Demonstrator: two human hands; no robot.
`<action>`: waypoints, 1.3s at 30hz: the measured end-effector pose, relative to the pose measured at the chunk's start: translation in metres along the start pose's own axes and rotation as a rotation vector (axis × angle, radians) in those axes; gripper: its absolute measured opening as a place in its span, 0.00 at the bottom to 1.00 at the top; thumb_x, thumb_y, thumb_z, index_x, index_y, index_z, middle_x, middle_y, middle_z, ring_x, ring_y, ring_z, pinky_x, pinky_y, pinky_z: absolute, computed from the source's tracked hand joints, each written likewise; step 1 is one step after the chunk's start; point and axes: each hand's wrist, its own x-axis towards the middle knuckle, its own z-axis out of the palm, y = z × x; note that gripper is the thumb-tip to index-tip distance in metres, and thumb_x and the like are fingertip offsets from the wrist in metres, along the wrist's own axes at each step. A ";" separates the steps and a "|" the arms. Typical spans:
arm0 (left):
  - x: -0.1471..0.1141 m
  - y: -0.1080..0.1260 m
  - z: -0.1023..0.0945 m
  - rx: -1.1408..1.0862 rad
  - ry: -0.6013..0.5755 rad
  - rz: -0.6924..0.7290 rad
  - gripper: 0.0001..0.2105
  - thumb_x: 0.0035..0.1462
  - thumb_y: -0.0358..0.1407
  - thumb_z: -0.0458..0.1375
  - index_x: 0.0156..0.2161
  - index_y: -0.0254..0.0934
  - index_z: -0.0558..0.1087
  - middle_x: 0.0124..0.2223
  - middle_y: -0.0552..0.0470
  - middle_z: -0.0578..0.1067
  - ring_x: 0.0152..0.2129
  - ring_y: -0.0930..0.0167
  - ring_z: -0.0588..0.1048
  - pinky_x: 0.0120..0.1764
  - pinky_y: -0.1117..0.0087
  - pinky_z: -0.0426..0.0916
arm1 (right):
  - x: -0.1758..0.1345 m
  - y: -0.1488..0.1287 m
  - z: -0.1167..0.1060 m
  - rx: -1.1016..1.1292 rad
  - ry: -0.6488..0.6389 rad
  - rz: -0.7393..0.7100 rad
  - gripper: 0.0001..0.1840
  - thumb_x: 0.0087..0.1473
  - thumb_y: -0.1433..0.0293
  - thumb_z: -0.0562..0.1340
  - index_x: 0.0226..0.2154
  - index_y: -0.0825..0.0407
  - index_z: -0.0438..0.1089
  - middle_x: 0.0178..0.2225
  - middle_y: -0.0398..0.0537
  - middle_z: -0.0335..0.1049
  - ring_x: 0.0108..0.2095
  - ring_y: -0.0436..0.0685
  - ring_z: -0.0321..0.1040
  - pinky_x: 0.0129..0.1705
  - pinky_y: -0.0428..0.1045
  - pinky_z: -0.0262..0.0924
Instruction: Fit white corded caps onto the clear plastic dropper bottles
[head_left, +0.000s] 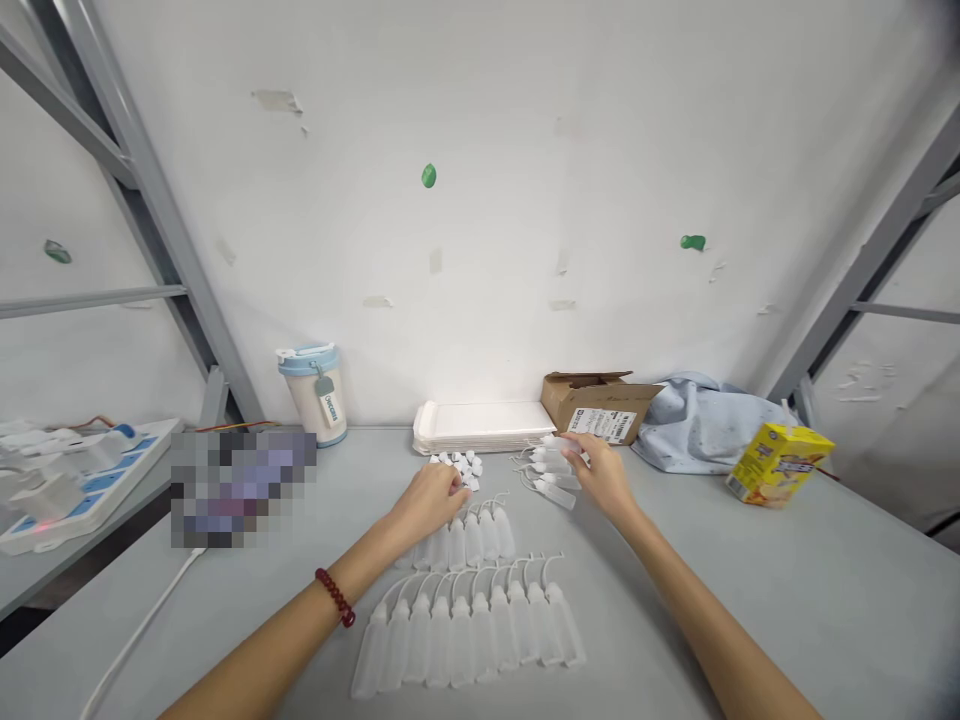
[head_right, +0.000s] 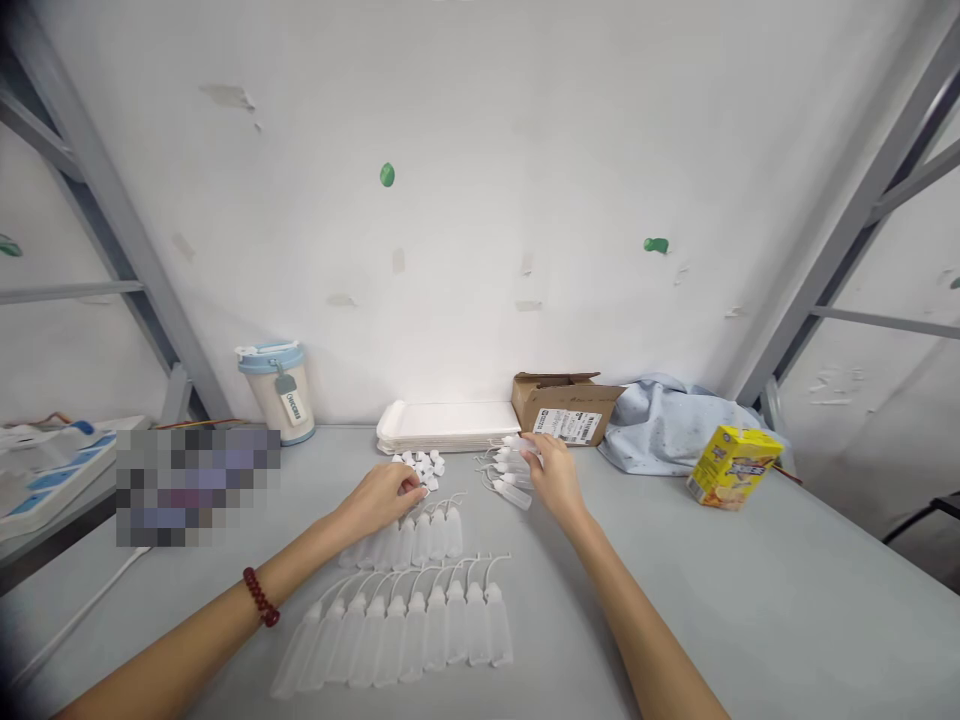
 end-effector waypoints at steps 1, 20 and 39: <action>0.002 0.001 0.002 0.016 0.002 -0.008 0.08 0.49 0.33 0.53 0.21 0.36 0.69 0.22 0.52 0.71 0.23 0.69 0.70 0.27 0.73 0.57 | 0.000 0.002 0.002 -0.008 0.004 -0.010 0.16 0.50 0.68 0.53 0.38 0.55 0.71 0.36 0.54 0.73 0.38 0.61 0.66 0.41 0.55 0.58; -0.002 0.010 -0.008 0.035 0.113 -0.026 0.09 0.51 0.37 0.51 0.27 0.36 0.70 0.30 0.49 0.75 0.31 0.65 0.72 0.31 0.70 0.61 | 0.001 -0.009 0.004 0.027 0.058 -0.124 0.13 0.54 0.74 0.51 0.37 0.56 0.69 0.40 0.56 0.71 0.42 0.60 0.63 0.45 0.55 0.55; -0.045 -0.001 -0.019 -0.095 0.360 0.055 0.09 0.55 0.38 0.51 0.36 0.39 0.71 0.34 0.50 0.74 0.31 0.68 0.70 0.31 0.70 0.65 | -0.036 -0.083 0.006 0.105 -0.652 -0.015 0.12 0.46 0.66 0.58 0.16 0.52 0.61 0.14 0.39 0.59 0.17 0.47 0.52 0.19 0.43 0.43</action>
